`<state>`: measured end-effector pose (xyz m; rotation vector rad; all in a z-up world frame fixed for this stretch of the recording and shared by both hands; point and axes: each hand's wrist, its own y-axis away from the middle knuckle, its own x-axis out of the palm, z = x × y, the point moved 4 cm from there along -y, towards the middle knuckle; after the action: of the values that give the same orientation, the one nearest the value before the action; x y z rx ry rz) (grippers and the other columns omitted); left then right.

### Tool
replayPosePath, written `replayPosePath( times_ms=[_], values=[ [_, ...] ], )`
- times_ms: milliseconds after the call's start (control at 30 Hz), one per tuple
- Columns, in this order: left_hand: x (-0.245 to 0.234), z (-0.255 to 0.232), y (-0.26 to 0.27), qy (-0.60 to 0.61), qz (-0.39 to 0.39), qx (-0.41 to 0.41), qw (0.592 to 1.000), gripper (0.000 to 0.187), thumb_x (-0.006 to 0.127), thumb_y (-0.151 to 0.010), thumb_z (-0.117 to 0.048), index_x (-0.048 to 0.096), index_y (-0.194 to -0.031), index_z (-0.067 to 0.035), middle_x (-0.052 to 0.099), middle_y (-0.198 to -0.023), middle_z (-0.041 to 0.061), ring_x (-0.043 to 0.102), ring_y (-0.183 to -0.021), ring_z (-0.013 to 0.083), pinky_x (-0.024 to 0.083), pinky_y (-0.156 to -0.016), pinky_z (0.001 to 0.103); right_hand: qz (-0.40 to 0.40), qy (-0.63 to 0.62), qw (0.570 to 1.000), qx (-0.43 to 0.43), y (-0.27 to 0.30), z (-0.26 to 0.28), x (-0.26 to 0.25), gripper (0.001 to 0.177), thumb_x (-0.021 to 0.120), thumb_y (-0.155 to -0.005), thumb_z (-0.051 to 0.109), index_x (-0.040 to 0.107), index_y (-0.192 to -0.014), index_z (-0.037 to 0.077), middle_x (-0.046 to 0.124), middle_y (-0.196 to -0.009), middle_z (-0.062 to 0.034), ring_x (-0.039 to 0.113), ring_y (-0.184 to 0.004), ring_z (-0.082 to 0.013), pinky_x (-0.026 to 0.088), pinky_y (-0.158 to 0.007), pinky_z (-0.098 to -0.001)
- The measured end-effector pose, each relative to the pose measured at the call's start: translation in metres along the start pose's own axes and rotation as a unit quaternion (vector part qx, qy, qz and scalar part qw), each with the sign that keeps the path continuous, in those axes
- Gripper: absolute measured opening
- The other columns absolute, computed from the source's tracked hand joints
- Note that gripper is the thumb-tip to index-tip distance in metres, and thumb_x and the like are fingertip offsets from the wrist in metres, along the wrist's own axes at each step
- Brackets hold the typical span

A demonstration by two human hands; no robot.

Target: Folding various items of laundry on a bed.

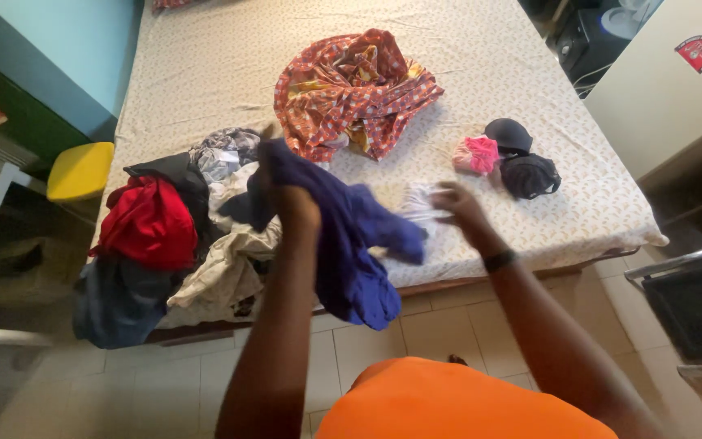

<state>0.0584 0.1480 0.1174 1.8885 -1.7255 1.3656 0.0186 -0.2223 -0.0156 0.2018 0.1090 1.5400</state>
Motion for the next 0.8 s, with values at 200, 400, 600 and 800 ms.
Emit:
replayPosePath(
  times_ms=[200,400,600,800],
  values=[
    [0.112,-0.058,0.016,-0.42,-0.056,0.144,0.894,0.037,0.053,-0.105,-0.017,0.056,-0.139,-0.002,0.052,-0.145,0.023,0.046,-0.139,0.0356,0.038,-0.119,0.043,0.183,0.313,0.893,-0.265,0.054,0.008,0.179,0.042,0.077,-0.087,0.028,0.068,-0.121,0.004,0.074,-0.11,-0.0181,0.07,-0.102,-0.0279,0.055,-0.089,-0.0424],
    [0.076,-0.09,0.005,-0.711,-0.027,0.226,0.666,0.036,0.06,-0.091,-0.008,0.064,-0.127,-0.003,0.048,-0.146,0.03,0.044,-0.137,0.0474,0.04,-0.113,0.051,-0.08,0.193,0.952,-0.222,-0.048,-0.048,0.059,0.038,0.043,-0.103,0.025,0.07,-0.092,-0.001,0.067,-0.073,-0.0139,0.063,-0.066,-0.0222,0.051,-0.059,-0.0392],
    [-0.027,-0.089,0.026,-0.866,0.015,0.053,0.496,0.025,0.058,-0.088,-0.011,0.077,-0.105,-0.009,0.066,-0.122,0.022,0.062,-0.109,0.0442,0.056,-0.083,0.053,-0.131,0.068,0.984,-0.097,-0.021,0.044,0.052,0.02,0.054,-0.087,0.001,0.072,-0.096,0.0,0.067,-0.075,-0.0068,0.059,-0.062,-0.0145,0.047,-0.054,-0.0299],
    [-0.053,-0.103,0.02,-0.84,0.129,-0.175,0.498,0.021,0.077,-0.082,-0.028,0.079,-0.097,-0.014,0.073,-0.095,0.016,0.067,-0.086,0.0383,0.055,-0.075,0.05,0.065,-0.098,0.993,0.001,-0.004,0.033,0.057,0.009,0.06,-0.092,0.002,0.067,-0.097,0.0,0.068,-0.079,-0.0064,0.064,-0.065,-0.0149,0.053,-0.057,-0.0288]
  ],
)
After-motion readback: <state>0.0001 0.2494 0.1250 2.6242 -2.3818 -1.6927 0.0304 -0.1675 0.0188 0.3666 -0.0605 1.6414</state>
